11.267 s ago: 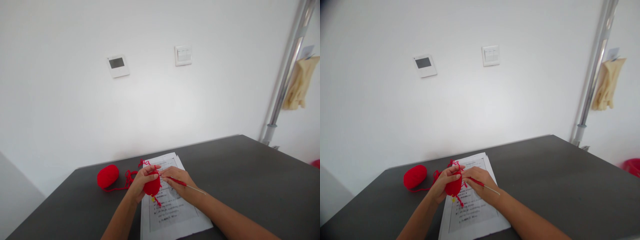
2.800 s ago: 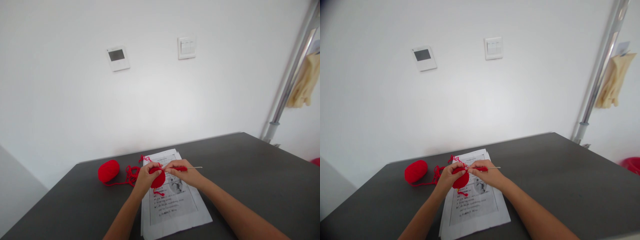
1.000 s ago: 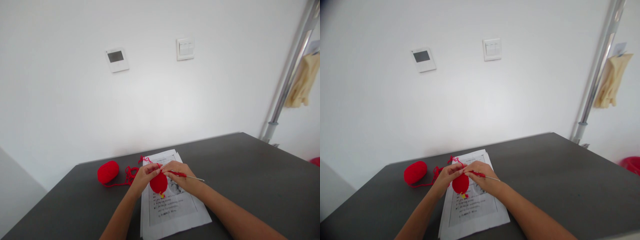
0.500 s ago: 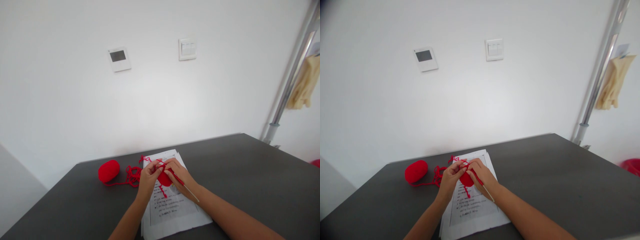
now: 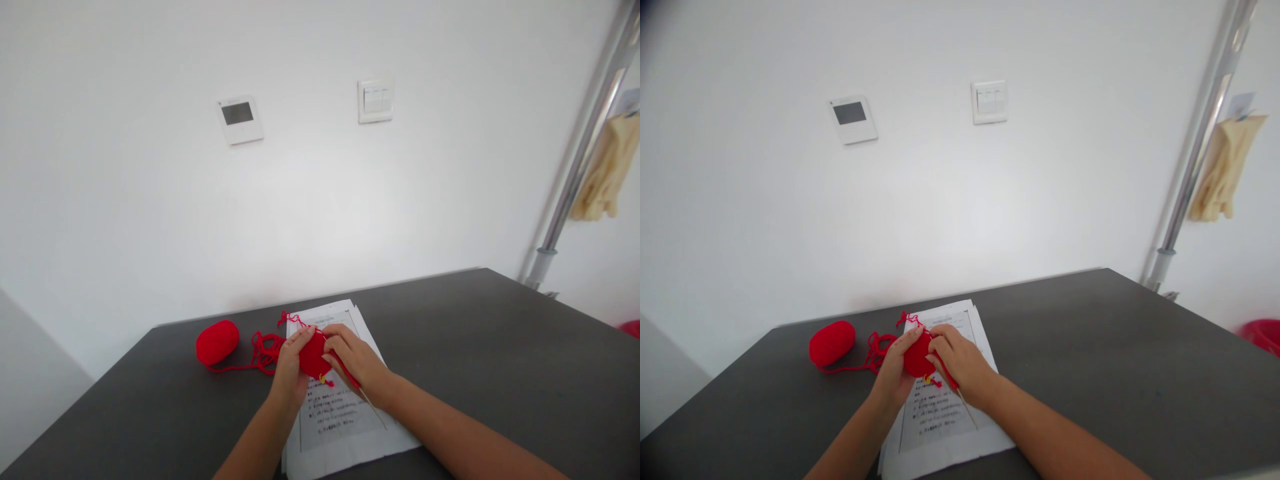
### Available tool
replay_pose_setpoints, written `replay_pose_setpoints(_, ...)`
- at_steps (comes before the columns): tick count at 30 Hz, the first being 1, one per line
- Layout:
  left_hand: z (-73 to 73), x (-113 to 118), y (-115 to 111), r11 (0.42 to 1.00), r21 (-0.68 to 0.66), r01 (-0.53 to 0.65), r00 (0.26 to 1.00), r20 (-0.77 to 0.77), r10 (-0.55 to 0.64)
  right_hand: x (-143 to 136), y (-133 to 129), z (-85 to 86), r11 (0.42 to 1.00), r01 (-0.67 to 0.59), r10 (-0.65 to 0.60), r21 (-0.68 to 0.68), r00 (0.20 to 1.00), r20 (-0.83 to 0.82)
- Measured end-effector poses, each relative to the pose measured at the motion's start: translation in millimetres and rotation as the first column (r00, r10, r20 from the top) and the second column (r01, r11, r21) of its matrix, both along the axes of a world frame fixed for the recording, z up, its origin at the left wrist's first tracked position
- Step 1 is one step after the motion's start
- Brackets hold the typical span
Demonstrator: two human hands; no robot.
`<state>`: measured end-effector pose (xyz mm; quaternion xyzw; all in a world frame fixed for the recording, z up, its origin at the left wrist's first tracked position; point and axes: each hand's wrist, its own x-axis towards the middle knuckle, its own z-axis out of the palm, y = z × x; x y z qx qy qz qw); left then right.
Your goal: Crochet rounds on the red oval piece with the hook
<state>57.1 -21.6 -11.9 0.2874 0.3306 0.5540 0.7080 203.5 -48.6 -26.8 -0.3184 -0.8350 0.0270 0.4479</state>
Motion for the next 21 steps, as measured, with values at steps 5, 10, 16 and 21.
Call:
replay_pose_setpoints(5, -2.2, -11.7, 8.8, 0.937, -0.151, 0.315, 0.948, 0.095, -0.303, 7.0, 3.6, 3.9, 0.996, -0.066, 0.064, 0.066, 0.997, 0.037)
replay_pose_setpoints(10, -4.6, -20.3, 13.9, 0.91, -0.151, 0.385, 0.921, 0.007, -0.389, 12.6, 5.6, 16.3, 0.968, -0.237, 0.238, 0.087, 0.971, -0.01)
replay_pose_setpoints(16, -6.6, -21.3, 13.9, 0.894, -0.134, 0.428, 0.901, -0.02, -0.434, 13.2, 4.6, 17.4, 0.955, -0.278, 0.28, 0.105, 0.96, -0.006)
replay_pose_setpoints(21, -5.4, -18.5, 10.5, 0.902, -0.132, 0.412, 0.906, -0.045, -0.421, 12.7, 4.4, 15.8, 0.97, -0.191, 0.192, 0.152, 0.981, 0.006)
